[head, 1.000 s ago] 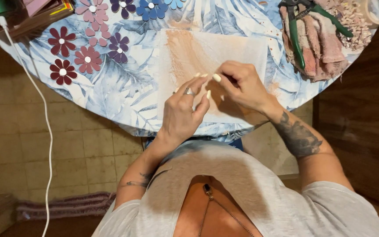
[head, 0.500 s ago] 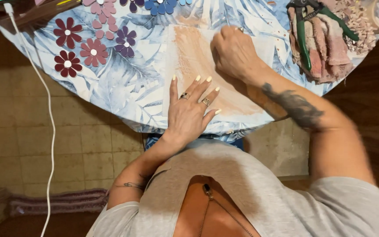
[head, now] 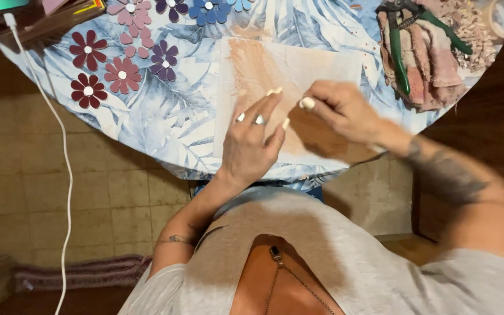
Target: Sanding the edges of small mosaic pieces on a sheet of sandpaper to smooth them.
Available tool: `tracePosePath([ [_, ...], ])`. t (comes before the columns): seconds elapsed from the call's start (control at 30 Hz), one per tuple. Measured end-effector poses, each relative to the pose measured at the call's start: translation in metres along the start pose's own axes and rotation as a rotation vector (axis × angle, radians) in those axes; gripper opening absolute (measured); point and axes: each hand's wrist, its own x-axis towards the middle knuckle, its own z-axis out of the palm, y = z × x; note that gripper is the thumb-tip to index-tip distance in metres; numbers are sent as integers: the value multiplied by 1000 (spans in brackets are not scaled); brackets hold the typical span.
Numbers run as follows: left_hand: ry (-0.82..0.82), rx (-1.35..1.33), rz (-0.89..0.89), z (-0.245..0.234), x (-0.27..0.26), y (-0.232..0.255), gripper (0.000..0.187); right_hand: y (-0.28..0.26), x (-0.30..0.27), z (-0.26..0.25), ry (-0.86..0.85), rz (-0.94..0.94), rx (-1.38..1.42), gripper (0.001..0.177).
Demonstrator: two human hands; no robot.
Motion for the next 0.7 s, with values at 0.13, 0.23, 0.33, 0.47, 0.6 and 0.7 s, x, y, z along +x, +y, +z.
tracePosePath([
  [0.13, 61, -497, -181, 1, 7, 2, 30, -17, 2, 27, 273, 48, 568, 20],
  [0.23, 47, -563, -250, 3, 9, 1, 30, -19, 6, 32, 316, 81, 656, 18],
  [0.33, 66, -591, -287, 1, 10, 5, 27, -28, 7, 31, 321, 82, 671, 19],
  [0.47, 72, -588, -308, 3, 10, 5, 25, -27, 8, 30, 318, 84, 652, 20],
  [0.6, 68, -611, -315, 4, 10, 4, 27, -21, 6, 32, 307, 80, 680, 24],
  [0.7, 71, -633, -305, 4, 10, 3, 26, -23, 6, 32, 308, 75, 697, 24],
])
